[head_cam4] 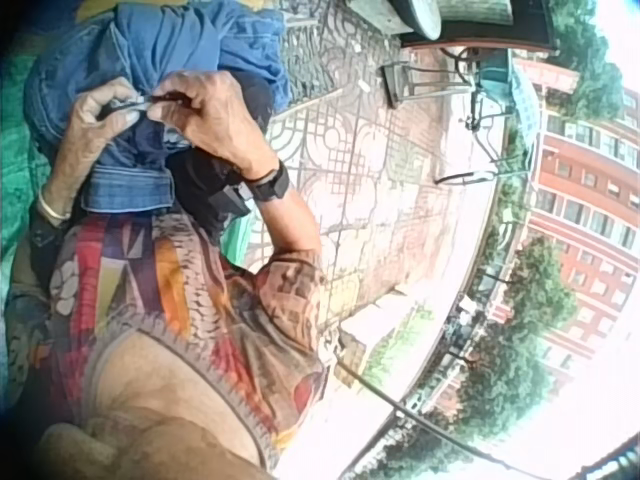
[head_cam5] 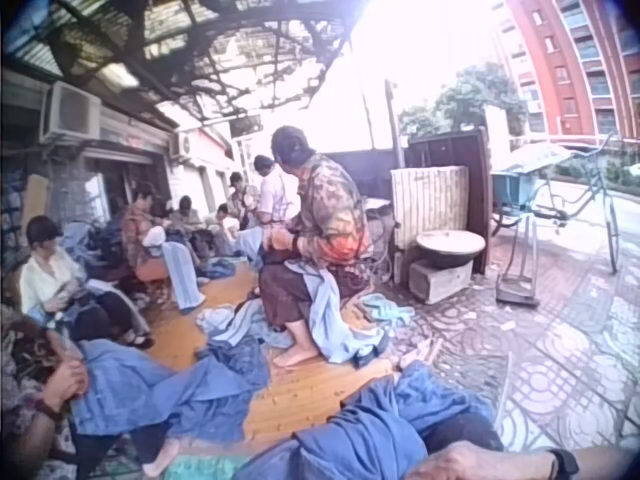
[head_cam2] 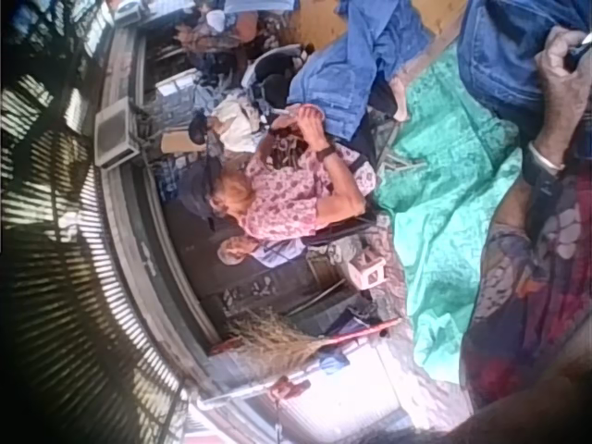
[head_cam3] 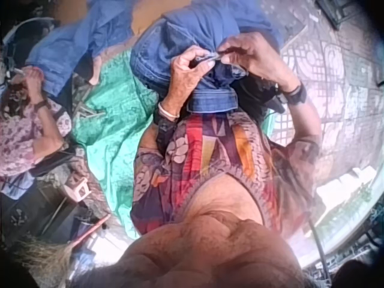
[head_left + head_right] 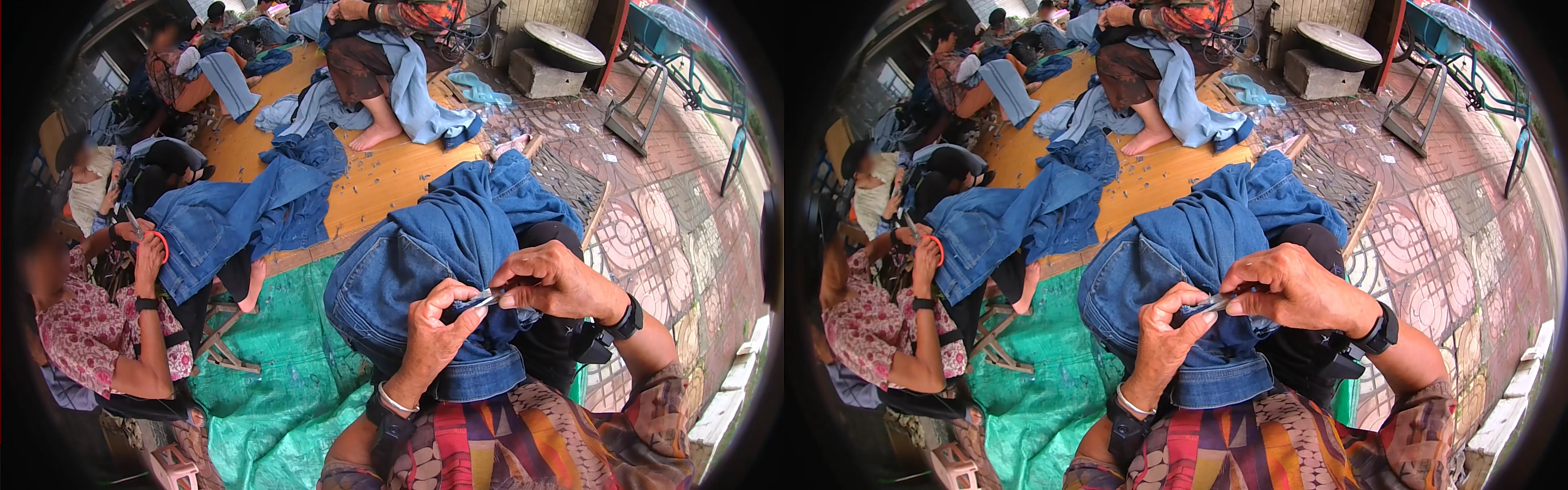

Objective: Trimming threads and repairing denim jeans using small scissors in a workshop environment.

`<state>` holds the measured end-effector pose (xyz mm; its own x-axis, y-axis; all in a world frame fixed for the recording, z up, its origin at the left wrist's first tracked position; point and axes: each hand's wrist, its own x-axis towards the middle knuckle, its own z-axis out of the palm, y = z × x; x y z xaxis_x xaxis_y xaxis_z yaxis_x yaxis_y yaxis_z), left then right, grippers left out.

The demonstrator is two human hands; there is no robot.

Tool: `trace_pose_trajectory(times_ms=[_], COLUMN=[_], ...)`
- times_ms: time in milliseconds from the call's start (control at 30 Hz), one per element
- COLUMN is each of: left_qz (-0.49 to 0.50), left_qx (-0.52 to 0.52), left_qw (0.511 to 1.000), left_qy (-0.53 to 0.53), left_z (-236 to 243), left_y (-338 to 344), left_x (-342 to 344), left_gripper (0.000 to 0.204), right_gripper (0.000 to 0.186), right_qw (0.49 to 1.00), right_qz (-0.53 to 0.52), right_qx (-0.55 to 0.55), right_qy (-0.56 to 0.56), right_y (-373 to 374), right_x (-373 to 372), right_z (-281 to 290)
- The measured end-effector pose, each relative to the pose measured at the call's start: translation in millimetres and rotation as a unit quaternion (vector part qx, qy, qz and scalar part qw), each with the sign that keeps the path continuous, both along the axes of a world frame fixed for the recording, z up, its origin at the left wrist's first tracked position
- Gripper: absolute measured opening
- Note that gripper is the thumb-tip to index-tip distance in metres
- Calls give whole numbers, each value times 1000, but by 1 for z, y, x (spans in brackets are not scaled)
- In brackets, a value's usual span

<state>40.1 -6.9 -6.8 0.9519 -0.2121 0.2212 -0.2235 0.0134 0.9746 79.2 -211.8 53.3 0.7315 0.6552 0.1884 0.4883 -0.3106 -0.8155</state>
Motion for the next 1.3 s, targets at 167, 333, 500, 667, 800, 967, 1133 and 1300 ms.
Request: trace_pose_trajectory(times_ms=[167, 333, 500, 667, 800, 967, 1133, 1300], left_qz=[2, -4, -2, -3, -2, -2, -3, 5], left_qx=[8, 11, 0, 17, 23, 24, 29, 28], left_qw=[1000, 1000, 1000, 1000, 1000, 1000, 999, 1000], left_qy=[1, 1, -1, 12, 19, 14, 12, 8], left_z=[1, 1, 3, 4, 6, 6, 4, 4], left_y=[1, 1, 0, 1, 0, -1, 0, -1], left_x=[-2, 0, 0, -1, -1, 0, 0, 0], left_gripper=[14, 15, 14, 13, 13, 13, 14, 16], right_gripper=[18, 16, 16, 17, 17, 17, 15, 15], right_qw=[1000, 1000, 1000, 1000, 999, 999, 999, 999], right_qz=[1, -7, -22, 3, 4, 0, -4, -11], right_qx=[-6, -5, -12, -11, -33, -35, -35, -14], right_qy=[-7, -8, -2, 4, -6, 0, -11, -27], right_y=[2, 1, -1, 3, 5, 7, 9, 8], right_x=[1, 0, -1, -1, 0, 0, -1, -1], right_z=[2, -1, 7, 7, 7, 7, 6, 1])
